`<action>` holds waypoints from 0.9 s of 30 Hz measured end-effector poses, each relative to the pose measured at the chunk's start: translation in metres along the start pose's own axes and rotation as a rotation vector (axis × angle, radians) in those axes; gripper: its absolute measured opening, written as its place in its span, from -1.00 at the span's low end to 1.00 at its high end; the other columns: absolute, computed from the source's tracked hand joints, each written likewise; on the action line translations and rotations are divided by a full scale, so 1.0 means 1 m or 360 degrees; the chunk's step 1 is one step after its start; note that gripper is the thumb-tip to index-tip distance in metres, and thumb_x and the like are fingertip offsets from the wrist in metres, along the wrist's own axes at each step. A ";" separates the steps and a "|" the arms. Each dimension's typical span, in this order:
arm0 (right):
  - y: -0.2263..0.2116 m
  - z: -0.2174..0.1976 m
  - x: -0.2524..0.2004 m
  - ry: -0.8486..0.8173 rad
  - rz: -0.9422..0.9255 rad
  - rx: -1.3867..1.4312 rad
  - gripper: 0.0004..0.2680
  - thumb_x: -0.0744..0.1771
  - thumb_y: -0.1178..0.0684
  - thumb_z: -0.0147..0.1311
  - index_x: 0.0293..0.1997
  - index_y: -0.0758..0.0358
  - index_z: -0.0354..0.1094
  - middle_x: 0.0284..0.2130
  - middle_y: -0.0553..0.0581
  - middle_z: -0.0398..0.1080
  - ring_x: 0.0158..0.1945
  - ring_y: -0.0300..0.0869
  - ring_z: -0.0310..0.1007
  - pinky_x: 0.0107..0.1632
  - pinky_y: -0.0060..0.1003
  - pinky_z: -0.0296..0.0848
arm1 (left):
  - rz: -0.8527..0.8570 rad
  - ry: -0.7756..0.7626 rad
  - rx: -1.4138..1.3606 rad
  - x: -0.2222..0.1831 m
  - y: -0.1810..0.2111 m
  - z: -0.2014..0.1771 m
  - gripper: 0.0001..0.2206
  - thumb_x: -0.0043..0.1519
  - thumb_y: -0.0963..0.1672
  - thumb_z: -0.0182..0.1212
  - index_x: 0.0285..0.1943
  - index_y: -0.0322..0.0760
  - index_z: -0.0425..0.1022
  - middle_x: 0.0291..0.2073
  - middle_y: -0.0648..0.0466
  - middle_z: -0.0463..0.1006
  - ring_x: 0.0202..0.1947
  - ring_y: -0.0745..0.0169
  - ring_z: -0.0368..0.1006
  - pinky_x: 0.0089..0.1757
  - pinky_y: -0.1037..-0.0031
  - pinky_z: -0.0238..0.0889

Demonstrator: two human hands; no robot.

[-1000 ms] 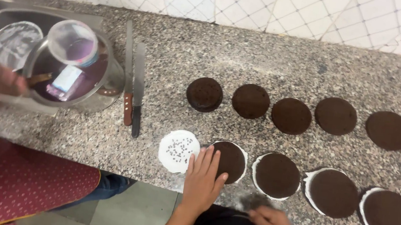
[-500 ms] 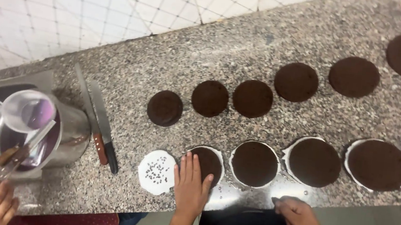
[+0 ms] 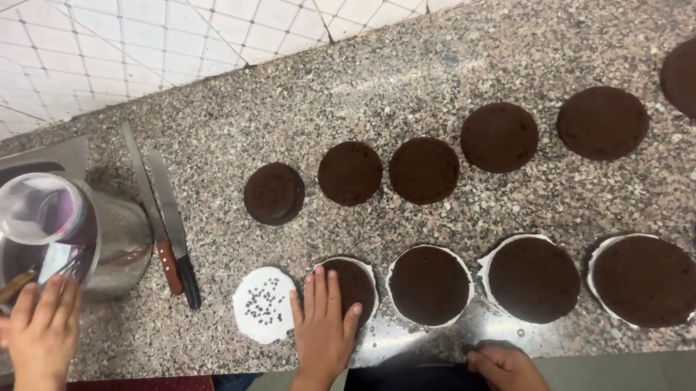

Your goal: The person presses chocolate cake tops onto cream-covered cake bases arranged on the counter, then squeezes syrup from a green plastic bottle over the assembled cakes one by one. They then scoop white cream from a bucket with a spatula and spread it onto a cake top.

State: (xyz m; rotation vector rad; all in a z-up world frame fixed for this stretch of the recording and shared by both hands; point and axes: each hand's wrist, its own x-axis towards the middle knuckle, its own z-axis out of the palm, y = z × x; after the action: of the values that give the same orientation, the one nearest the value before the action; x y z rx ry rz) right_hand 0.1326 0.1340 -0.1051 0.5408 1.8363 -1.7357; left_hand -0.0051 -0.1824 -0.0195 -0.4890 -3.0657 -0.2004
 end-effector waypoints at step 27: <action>0.012 -0.015 0.010 -0.0207 -0.0056 0.0072 -0.75 0.35 -0.06 0.09 -0.46 0.30 0.47 -0.68 -0.05 0.24 -0.60 -0.32 0.17 -0.50 -0.37 0.17 | 0.0149 -0.0030 -0.0182 0.006 0.027 -0.007 -0.48 0.40 0.04 -0.13 0.52 -0.19 0.21 0.48 -0.22 0.10 0.47 -0.25 -0.03 0.32 -0.09 -0.30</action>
State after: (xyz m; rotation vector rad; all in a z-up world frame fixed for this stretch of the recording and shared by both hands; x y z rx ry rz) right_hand 0.1312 0.1496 -0.1205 0.4056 1.7299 -1.7955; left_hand -0.0023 -0.1559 -0.0090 -0.6420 -3.0528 -0.3713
